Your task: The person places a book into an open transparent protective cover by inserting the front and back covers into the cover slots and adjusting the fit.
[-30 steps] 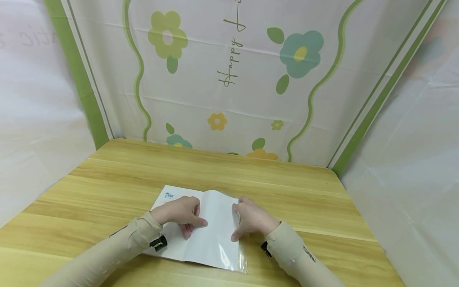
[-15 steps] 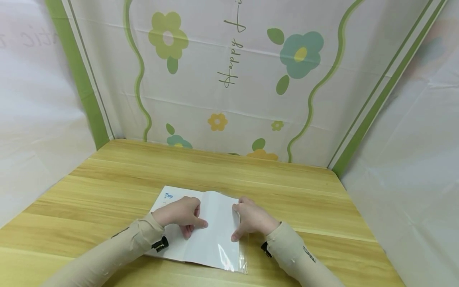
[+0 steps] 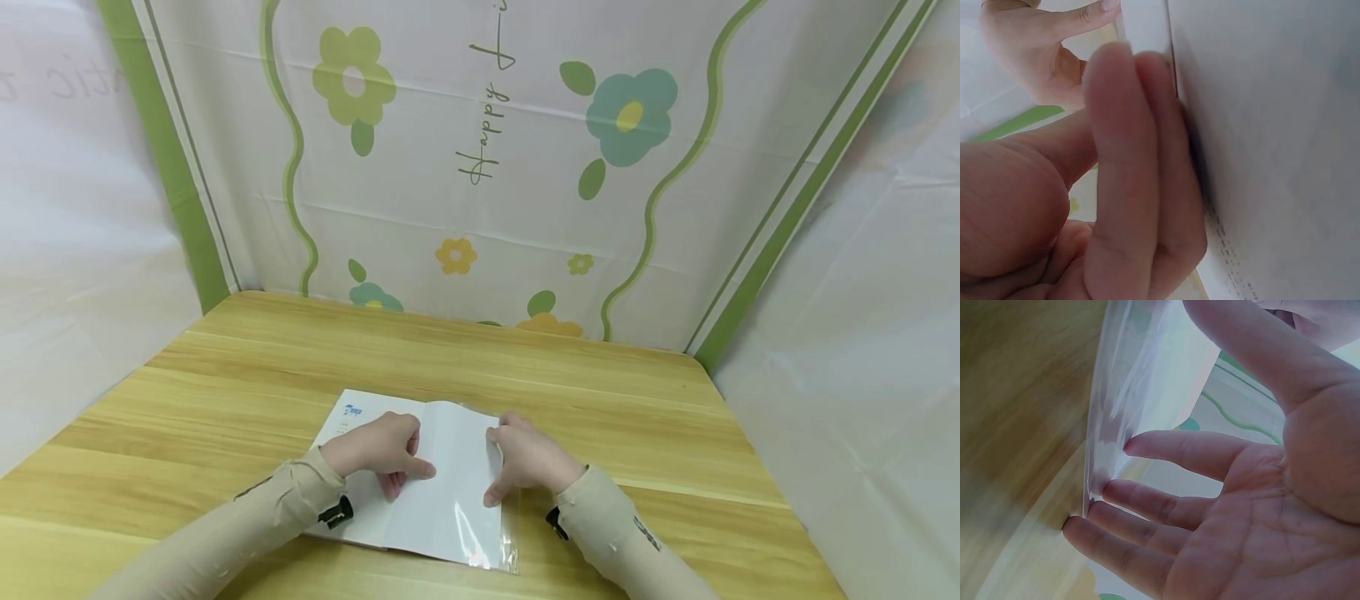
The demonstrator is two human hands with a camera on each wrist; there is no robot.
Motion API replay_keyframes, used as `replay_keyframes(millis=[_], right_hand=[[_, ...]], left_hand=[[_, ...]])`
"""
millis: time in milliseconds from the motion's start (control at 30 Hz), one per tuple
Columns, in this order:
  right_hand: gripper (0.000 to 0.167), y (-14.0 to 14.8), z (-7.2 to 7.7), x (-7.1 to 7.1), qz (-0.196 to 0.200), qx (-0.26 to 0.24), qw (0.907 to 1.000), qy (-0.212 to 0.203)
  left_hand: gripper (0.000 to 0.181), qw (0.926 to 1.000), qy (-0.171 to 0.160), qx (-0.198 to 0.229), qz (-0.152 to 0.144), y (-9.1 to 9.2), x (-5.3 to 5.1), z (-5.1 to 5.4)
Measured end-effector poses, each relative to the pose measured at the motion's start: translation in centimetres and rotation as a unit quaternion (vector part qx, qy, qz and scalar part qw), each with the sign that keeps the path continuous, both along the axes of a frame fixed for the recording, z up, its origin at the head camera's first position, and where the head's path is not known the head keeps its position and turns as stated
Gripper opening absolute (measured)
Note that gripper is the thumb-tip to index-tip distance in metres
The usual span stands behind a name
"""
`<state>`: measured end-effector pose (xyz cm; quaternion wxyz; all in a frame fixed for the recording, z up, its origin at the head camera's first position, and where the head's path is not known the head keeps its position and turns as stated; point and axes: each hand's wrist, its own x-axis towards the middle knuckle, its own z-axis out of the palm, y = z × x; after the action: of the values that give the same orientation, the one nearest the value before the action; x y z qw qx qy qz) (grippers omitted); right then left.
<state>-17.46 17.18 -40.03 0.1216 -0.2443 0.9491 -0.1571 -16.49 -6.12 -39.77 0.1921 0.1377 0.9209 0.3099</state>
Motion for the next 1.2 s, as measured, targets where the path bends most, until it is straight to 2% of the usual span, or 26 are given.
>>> replay_keyframes(millis=[600,867,1200], right_hand=[[0.097,0.02,-0.53,-0.21,-0.01,-0.005,0.9999,-0.001],[0.094,0.08,-0.17,-0.16,0.006,0.0,1.0,0.002],[0.094,0.12,-0.19,-0.11,0.003,-0.008,0.9999,-0.005]], left_hand=[[0.036,1.0,0.002,0.003,-0.003,-0.02,-0.02,-0.1],[0.035,0.9999,0.01,-0.011,-0.008,-0.08,0.04,-0.19],[0.034,0.9997,-0.022,0.013,-0.006,-0.31,-0.31,0.08]])
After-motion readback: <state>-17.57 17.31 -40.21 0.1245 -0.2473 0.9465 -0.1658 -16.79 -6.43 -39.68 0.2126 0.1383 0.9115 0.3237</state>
